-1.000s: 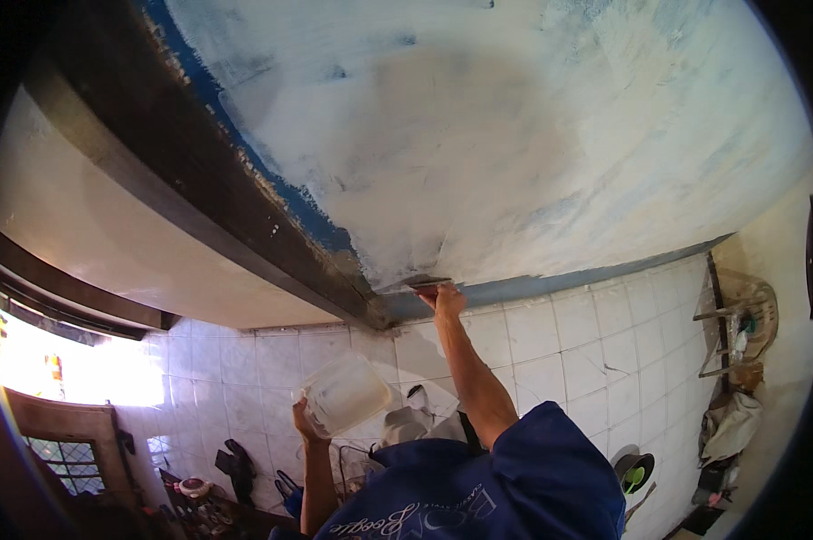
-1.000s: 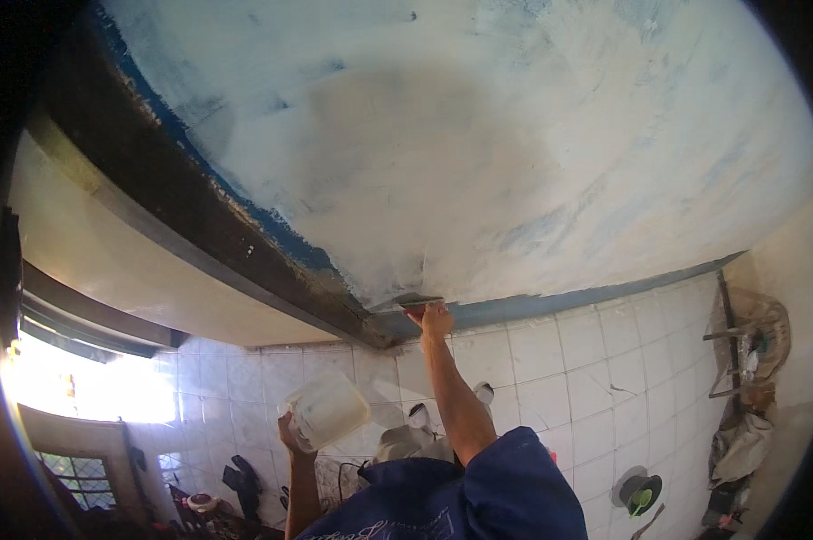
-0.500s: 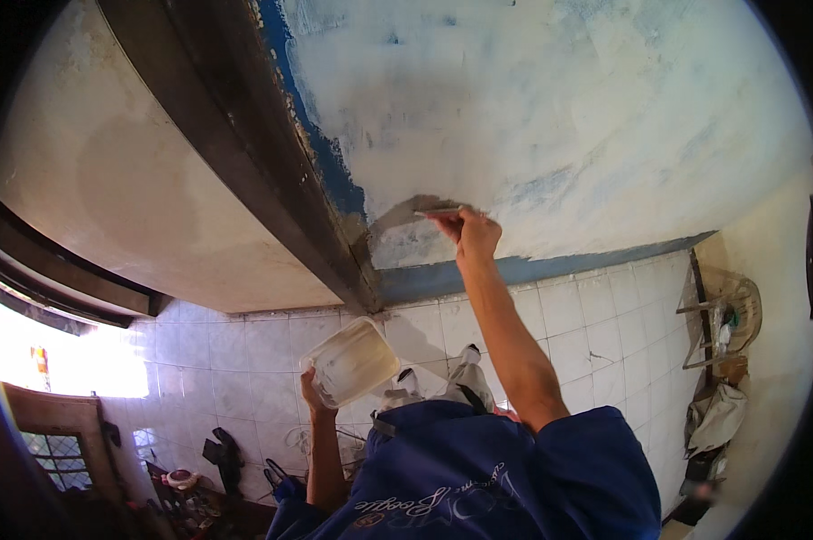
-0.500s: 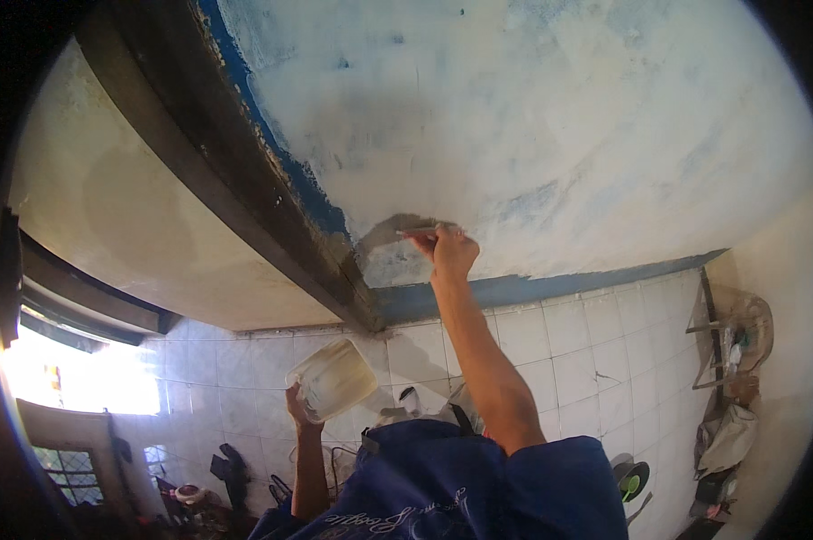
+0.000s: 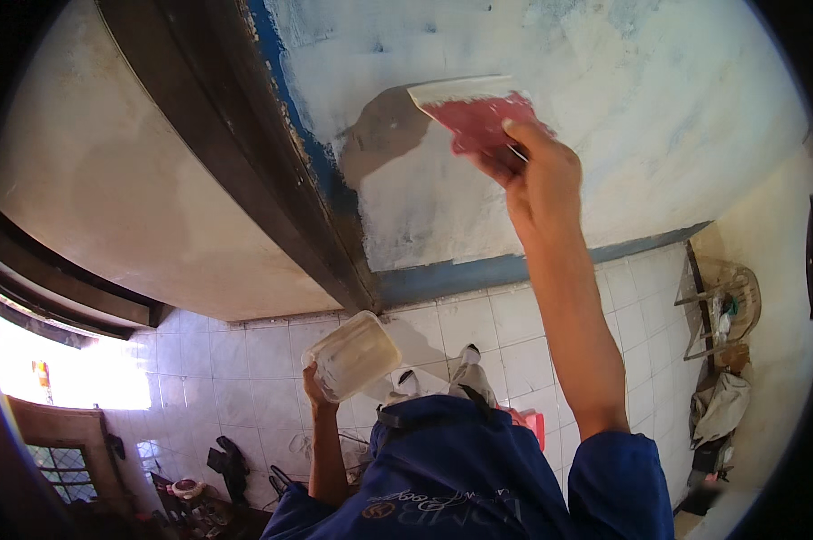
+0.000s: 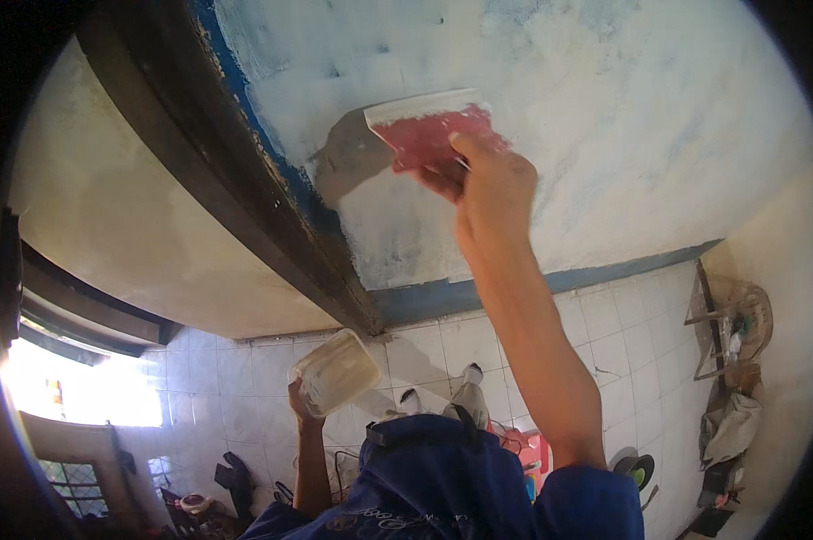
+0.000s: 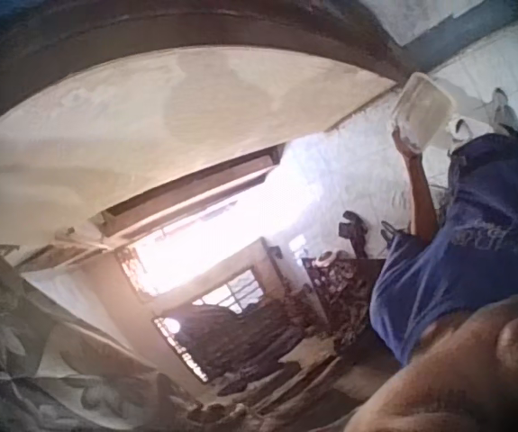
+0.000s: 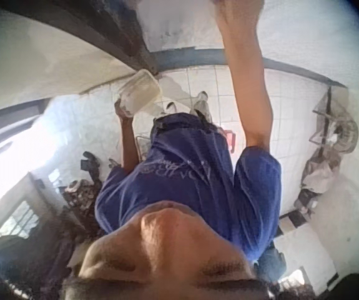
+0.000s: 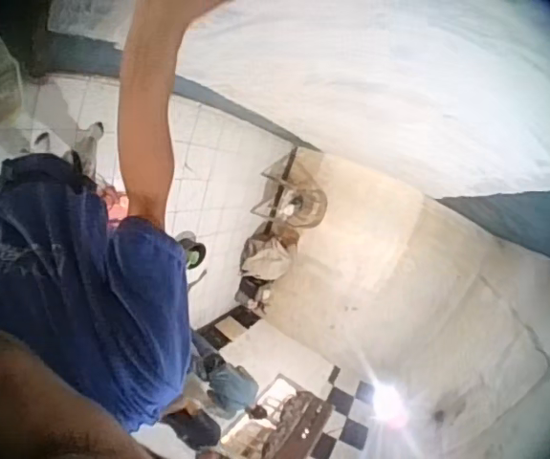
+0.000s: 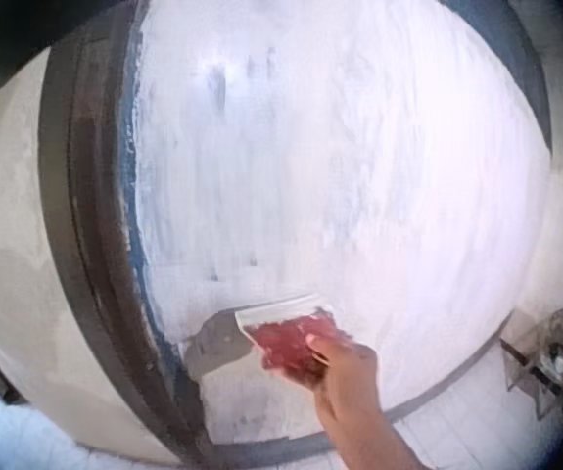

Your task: The person uses a putty knife to apply and smooth white plaster across a wall, holding a small plastic container in their left hand.

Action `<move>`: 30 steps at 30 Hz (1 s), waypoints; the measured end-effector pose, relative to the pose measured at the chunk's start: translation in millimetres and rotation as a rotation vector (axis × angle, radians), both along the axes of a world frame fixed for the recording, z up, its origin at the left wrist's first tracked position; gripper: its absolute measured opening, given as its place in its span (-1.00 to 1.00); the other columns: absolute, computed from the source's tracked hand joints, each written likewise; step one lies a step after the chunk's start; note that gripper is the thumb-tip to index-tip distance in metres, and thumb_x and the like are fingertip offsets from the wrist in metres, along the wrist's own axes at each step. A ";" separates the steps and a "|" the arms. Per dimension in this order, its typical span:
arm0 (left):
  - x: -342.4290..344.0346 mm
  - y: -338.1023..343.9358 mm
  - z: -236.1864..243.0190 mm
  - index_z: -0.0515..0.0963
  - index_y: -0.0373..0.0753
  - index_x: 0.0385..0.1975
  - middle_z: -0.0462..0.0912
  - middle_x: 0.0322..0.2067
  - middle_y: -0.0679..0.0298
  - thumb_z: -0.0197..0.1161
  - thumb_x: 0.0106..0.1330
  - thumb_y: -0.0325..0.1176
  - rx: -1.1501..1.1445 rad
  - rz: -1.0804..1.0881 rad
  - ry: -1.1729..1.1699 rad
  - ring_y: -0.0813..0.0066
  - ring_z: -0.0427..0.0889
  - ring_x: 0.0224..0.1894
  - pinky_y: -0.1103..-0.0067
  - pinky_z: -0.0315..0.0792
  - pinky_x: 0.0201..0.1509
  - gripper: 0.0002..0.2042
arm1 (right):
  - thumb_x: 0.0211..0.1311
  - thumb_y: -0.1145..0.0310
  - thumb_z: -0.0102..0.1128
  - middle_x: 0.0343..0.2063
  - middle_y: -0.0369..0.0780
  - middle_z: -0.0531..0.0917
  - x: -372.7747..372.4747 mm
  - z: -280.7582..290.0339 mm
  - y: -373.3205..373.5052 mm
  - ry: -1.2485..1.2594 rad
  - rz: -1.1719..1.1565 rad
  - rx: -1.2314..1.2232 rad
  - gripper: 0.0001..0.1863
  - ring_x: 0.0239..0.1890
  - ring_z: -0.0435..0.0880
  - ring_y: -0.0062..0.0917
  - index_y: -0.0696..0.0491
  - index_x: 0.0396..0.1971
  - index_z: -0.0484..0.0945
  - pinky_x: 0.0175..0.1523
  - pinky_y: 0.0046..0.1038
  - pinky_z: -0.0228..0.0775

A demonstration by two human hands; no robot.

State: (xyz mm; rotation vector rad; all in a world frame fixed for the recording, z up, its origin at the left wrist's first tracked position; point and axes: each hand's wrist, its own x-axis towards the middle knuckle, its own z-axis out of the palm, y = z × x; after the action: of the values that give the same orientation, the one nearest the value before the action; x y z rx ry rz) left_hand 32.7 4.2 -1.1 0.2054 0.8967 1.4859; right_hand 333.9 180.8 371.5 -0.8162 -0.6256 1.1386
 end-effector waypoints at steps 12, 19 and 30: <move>-10.1 -19.6 -5.5 0.33 -0.34 0.17 0.49 0.07 0.03 -0.03 0.23 -0.03 -0.036 0.060 0.009 0.11 0.50 0.10 0.26 0.40 0.18 -0.41 | 0.21 0.38 0.10 -0.26 -0.15 0.65 -8.1 -372.1 -50.4 0.130 0.081 -0.650 -0.72 -0.29 0.69 -0.34 0.14 -0.09 0.49 -0.20 -0.24 0.64; -15.3 -44.1 11.8 0.31 -0.36 0.18 0.48 0.08 0.00 -0.05 0.21 -0.06 -0.087 0.102 0.024 0.05 0.49 0.10 0.21 0.40 0.18 -0.39 | 0.17 0.56 0.08 -0.32 -0.04 0.63 -52.5 -549.4 34.7 0.270 -0.053 -0.885 -0.64 -0.48 0.69 -0.27 0.13 0.01 0.39 -0.40 -0.20 0.71; -13.2 -44.9 19.3 0.30 -0.33 0.21 0.43 0.14 -0.01 -0.05 0.22 -0.01 -0.007 0.060 0.061 0.03 0.44 0.17 0.15 0.36 0.22 -0.37 | 0.21 0.45 0.08 -0.42 -0.05 0.64 -59.0 -549.1 89.3 0.251 -0.116 -0.799 -0.82 -0.57 0.66 -0.27 0.24 -0.26 0.45 -0.48 -0.27 0.65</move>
State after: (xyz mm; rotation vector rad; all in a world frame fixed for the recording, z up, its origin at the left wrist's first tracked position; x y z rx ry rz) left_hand 19.6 -40.8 18.2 0.2219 0.9641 1.5385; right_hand 274.9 270.1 -177.6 -1.3321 0.1171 1.3663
